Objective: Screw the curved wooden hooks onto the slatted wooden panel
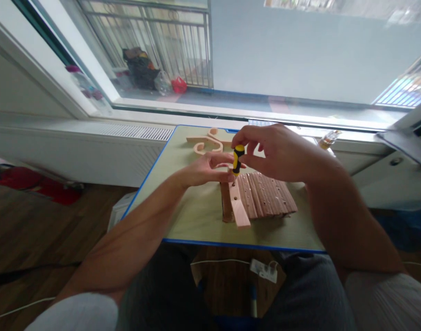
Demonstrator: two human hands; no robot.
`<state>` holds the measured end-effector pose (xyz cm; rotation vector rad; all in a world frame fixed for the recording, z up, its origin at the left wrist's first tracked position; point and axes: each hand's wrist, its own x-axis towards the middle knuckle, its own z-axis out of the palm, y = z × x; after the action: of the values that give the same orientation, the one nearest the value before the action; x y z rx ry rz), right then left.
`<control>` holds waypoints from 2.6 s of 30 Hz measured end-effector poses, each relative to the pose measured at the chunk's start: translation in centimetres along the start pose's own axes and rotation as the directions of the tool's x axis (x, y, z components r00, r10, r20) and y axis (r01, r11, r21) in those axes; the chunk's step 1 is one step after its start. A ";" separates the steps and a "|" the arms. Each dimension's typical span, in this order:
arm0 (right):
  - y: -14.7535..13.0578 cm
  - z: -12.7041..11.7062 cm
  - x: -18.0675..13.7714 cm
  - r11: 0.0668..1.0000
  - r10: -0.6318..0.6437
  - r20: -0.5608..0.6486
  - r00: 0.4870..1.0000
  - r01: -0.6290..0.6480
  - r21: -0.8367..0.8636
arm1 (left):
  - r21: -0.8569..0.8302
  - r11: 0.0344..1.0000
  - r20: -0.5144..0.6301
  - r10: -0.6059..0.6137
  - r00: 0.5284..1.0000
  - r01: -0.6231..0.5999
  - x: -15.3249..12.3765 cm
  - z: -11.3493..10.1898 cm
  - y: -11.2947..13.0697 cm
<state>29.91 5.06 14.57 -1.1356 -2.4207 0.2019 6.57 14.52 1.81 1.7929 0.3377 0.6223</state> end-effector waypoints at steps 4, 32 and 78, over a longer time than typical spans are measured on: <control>-0.3 -0.1 -0.1 1.000 0.010 0.000 1.000 -0.010 -0.028 | 0.053 0.998 0.062 -0.016 0.998 0.013 -0.1 -0.1 0.0; -1.2 0.5 0.2 0.961 0.152 0.079 0.985 -0.129 -0.244 | 0.072 0.956 0.151 -0.291 0.945 0.284 -0.4 0.8 0.0; -0.1 0.0 -0.2 0.991 -0.001 0.075 0.997 0.011 -0.133 | 0.103 0.957 0.148 -0.284 0.947 0.271 -0.4 0.8 -0.4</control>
<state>29.92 4.86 14.55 -1.1981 -2.5360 0.0834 6.74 13.79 1.12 1.8176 0.4997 0.2654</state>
